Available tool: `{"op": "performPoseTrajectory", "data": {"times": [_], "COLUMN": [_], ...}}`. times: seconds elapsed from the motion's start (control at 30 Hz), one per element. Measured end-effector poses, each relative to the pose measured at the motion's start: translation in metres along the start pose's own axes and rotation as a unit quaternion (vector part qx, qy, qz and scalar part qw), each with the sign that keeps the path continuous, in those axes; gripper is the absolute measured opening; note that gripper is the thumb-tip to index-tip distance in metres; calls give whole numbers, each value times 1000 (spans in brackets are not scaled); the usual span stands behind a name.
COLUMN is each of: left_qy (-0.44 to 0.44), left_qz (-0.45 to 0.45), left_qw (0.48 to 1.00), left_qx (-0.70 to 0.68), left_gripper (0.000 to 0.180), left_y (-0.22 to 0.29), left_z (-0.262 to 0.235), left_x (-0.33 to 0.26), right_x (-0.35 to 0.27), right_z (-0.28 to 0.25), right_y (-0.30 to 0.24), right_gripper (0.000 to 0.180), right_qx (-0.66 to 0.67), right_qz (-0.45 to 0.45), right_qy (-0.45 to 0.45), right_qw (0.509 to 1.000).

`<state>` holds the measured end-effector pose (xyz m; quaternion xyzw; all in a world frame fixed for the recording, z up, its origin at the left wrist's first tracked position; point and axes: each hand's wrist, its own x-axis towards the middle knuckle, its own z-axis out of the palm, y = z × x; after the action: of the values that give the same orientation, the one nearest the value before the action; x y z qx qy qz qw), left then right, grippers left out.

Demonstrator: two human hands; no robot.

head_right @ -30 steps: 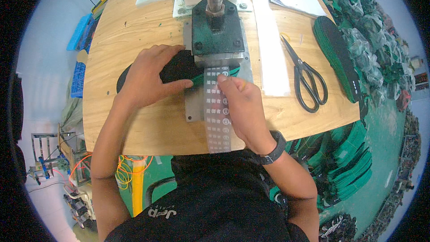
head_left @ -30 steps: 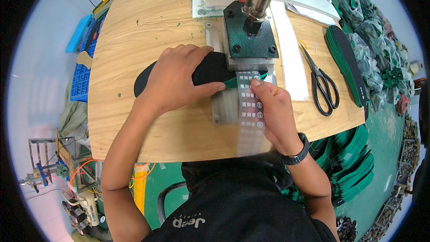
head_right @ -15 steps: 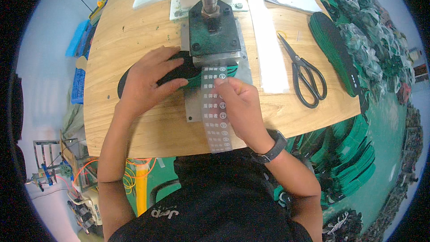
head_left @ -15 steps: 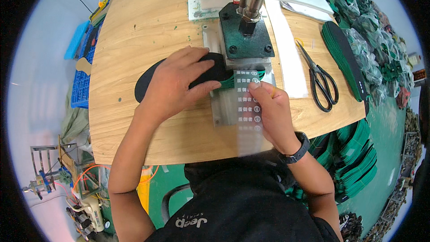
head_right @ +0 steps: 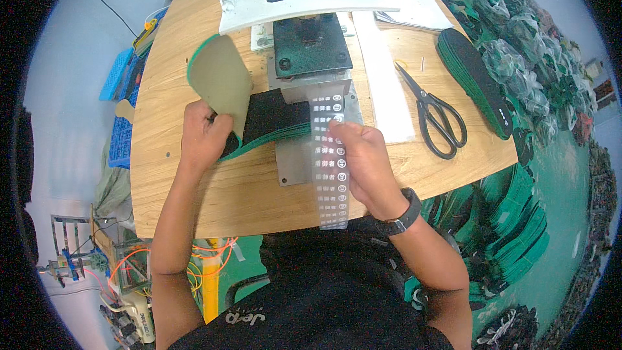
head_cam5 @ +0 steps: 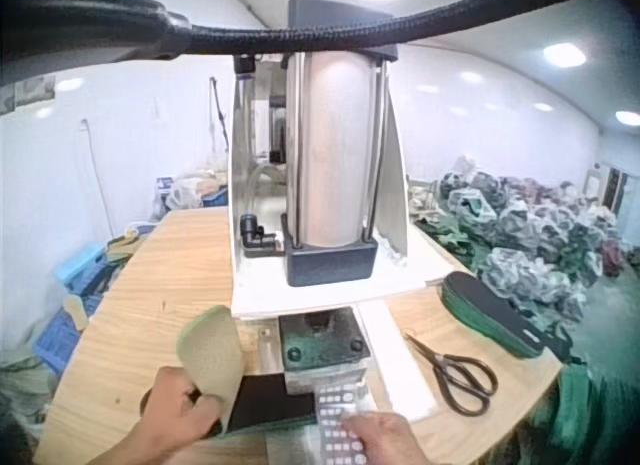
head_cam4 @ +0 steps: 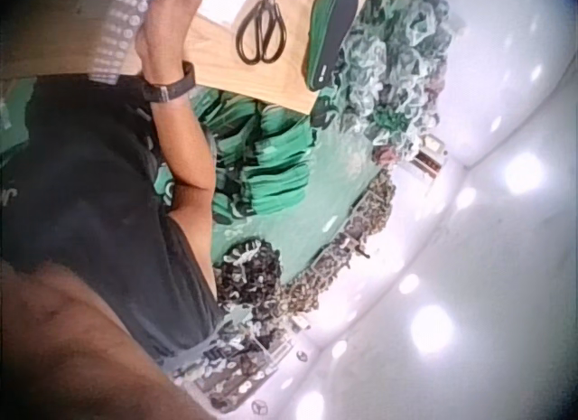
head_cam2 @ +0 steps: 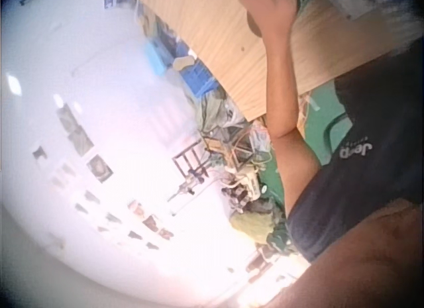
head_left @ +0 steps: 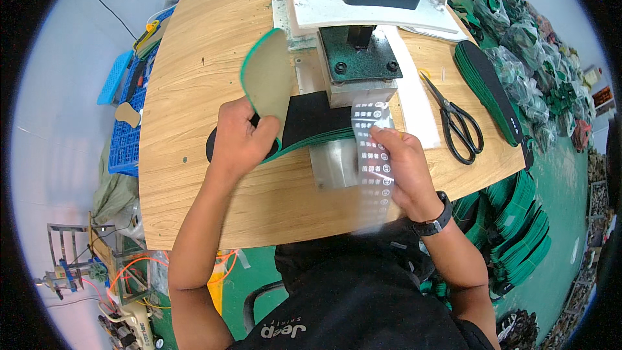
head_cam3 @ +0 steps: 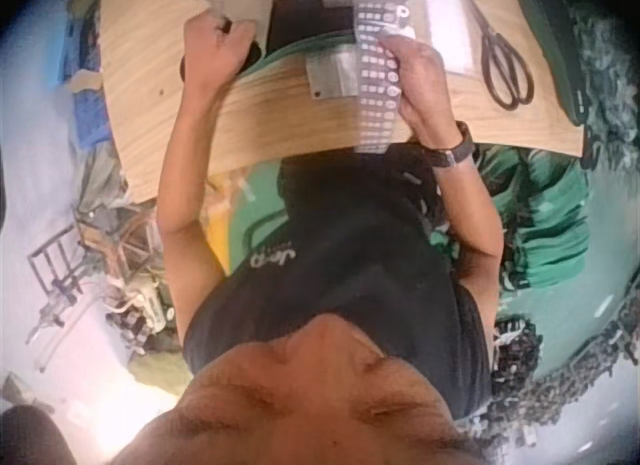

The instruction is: The person applies small specification labels to black shoe insoles by hand, using shears to cut a sheet of labels and securing stacks of completed insoles with rubber bands.

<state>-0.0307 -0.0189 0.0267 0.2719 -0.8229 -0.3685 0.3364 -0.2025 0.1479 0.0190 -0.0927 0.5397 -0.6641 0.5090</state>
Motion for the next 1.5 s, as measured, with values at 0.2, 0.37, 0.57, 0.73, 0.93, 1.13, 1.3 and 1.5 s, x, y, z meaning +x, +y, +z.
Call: {"op": "performPoseTrajectory", "data": {"times": [0.2,0.37,0.57,0.73,0.93,1.13,1.3,1.5], "left_qy": [-21,-29,-29,-30,-43,-78,-102,-108], "left_qz": [52,43,58,89,73,12,94,101], "left_qw": [998,998,996,994,994,990,975,969], "left_qx": [25,20,61,62,68,114,171,198], "left_gripper": [6,6,8,14,23,33,55,58], "left_y": [1,1,-2,-2,2,12,8,9], "left_z": [2,2,3,6,5,5,13,13], "left_x": [0,-1,-2,-1,-2,-3,1,2], "right_x": [-5,-1,0,1,5,9,11,12], "right_z": [-5,-6,-2,-3,-3,-2,-1,-8], "right_y": [7,11,4,4,4,5,6,7], "right_gripper": [19,19,16,17,19,20,26,29], "right_qx": [73,96,-22,-45,-49,-67,-40,-17], "right_qz": [-56,-70,3,6,18,21,27,19], "right_qy": [46,54,-35,-48,-53,-40,-16,-21], "right_qw": [995,991,999,998,997,997,999,999]}}
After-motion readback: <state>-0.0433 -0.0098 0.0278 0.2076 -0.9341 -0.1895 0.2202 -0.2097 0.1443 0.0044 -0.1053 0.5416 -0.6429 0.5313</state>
